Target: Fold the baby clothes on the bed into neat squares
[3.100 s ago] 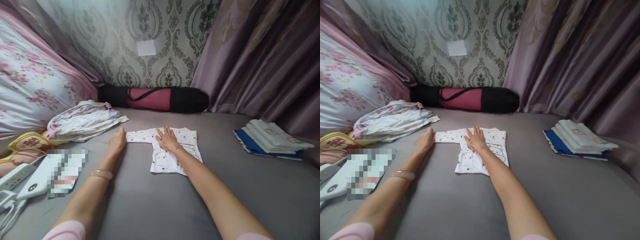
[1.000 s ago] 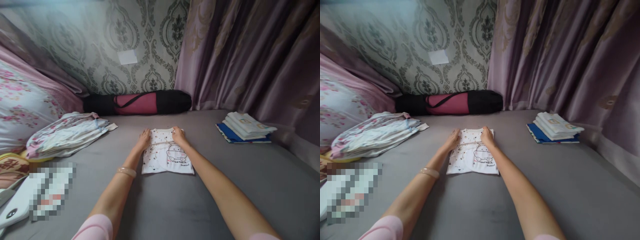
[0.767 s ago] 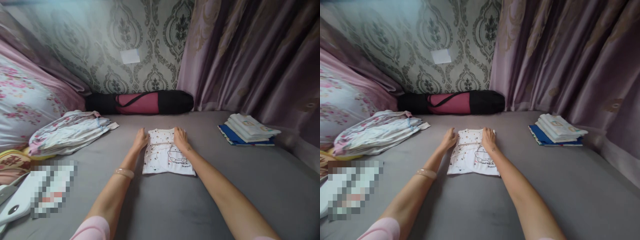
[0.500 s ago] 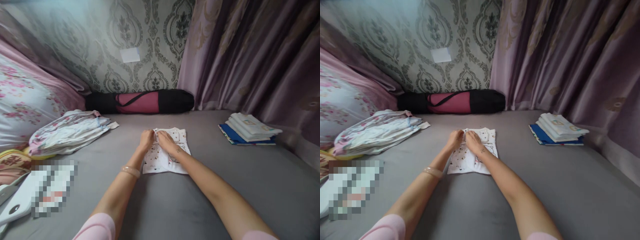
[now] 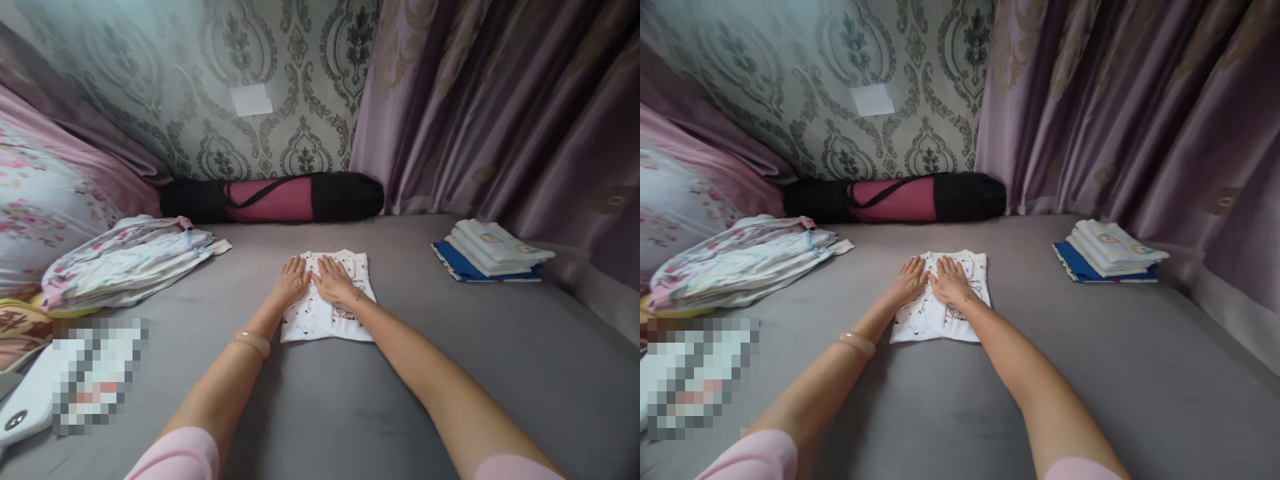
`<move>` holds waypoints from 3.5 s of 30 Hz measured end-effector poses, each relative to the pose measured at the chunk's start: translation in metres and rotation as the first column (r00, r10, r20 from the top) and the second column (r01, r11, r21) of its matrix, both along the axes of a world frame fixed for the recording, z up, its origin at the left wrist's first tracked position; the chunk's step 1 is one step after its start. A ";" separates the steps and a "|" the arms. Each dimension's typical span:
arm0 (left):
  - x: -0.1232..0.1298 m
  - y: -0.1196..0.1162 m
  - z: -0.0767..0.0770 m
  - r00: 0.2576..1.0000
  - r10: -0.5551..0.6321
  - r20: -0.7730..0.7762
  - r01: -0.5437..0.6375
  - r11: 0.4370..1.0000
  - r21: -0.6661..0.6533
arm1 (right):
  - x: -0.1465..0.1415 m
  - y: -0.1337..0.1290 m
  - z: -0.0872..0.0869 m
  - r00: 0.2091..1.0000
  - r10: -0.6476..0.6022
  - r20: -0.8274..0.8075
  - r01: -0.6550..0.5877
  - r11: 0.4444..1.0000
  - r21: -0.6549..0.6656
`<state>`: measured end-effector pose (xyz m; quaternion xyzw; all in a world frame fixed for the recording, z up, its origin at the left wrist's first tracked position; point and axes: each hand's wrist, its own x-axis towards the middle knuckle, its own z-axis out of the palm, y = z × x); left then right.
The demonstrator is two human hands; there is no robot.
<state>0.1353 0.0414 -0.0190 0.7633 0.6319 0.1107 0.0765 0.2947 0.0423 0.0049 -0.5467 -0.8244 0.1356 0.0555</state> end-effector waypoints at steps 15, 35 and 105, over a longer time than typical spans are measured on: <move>-0.003 -0.001 0.006 1.000 0.008 0.025 -0.006 0.998 -0.068 | 0.058 0.000 0.009 0.988 -0.005 0.156 0.003 1.000 0.012; -0.057 -0.095 0.050 0.929 -0.139 0.343 0.163 0.986 -0.044 | 0.143 -0.096 0.020 0.920 0.073 -0.385 -0.036 0.994 0.100; -0.022 0.026 0.033 0.924 0.080 0.375 -0.188 0.947 0.262 | 0.101 0.019 0.022 0.927 -0.277 -0.253 0.355 0.868 0.348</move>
